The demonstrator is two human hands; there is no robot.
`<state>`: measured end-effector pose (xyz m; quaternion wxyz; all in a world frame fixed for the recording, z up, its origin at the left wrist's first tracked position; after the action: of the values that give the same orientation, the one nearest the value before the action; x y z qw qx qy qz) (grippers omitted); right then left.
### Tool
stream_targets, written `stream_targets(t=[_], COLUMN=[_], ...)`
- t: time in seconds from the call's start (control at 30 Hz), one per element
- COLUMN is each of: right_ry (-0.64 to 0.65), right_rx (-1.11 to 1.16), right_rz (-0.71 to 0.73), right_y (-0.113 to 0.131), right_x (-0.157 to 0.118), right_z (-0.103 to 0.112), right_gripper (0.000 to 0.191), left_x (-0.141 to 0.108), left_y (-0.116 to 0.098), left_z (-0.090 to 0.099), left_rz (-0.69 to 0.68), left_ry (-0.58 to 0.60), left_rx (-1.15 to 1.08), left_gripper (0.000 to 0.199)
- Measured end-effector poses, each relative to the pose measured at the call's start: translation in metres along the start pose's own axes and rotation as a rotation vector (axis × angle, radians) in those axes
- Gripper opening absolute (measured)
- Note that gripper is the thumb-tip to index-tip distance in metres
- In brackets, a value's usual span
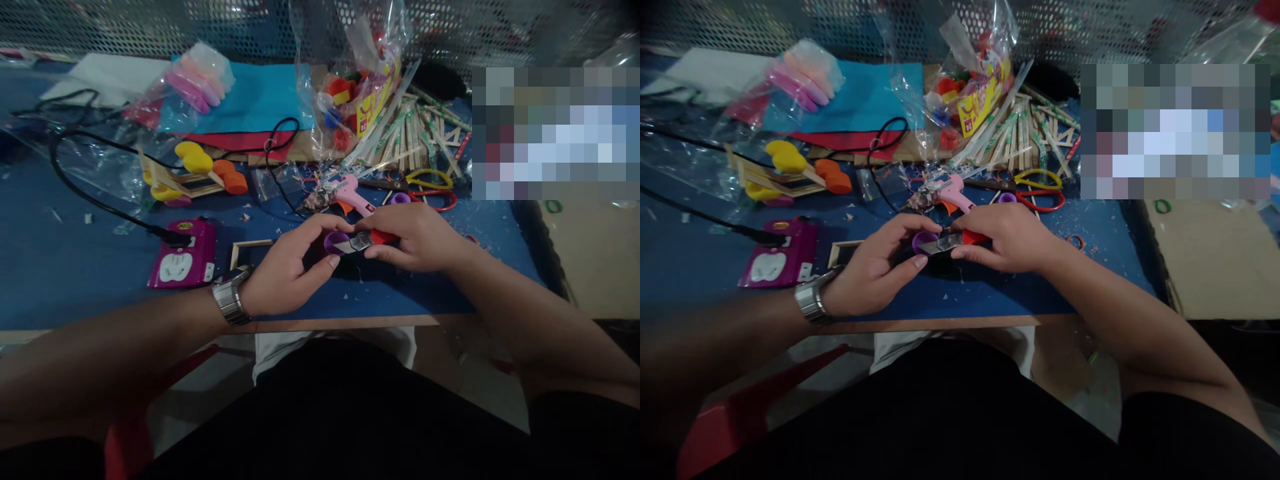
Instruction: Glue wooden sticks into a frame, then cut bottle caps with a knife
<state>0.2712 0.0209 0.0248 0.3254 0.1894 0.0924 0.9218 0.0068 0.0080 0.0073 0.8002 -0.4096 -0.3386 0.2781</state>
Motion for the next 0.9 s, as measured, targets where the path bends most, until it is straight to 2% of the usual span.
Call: stream_targets(t=[0.3, 0.57, 0.9], right_ry=[0.024, 0.033, 0.087], right_rx=[-0.033, -0.066, -0.055], right_rz=[-0.047, -0.066, -0.074], right_y=[-0.0005, -0.0016, -0.0017], right_x=[-0.0003, -0.0013, -0.0007], right_z=[-0.0012, -0.0031, -0.0026], right_gripper=[0.062, 0.067, 0.064], left_x=[0.0009, -0.0034, -0.0004], left_y=[-0.002, 0.0031, 0.0007], left_z=[0.0002, -0.0037, -0.0025], left_rz=[0.022, 0.15, 0.13], left_ry=[0.04, 0.065, 0.077], left_rx=[0.021, -0.158, -0.065], left_gripper=[0.033, 0.036, 0.03])
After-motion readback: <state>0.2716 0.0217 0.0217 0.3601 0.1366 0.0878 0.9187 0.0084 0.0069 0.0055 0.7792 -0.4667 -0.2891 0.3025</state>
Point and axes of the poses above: each hand's wrist, its own x-axis towards the middle knuckle, its own z-axis out of the back of the hand, y = z × x, the point moved 1 cm from there along x, towards the middle knuckle, and after that the axes turned 4 degrees about -x, right-handed, at the moved point
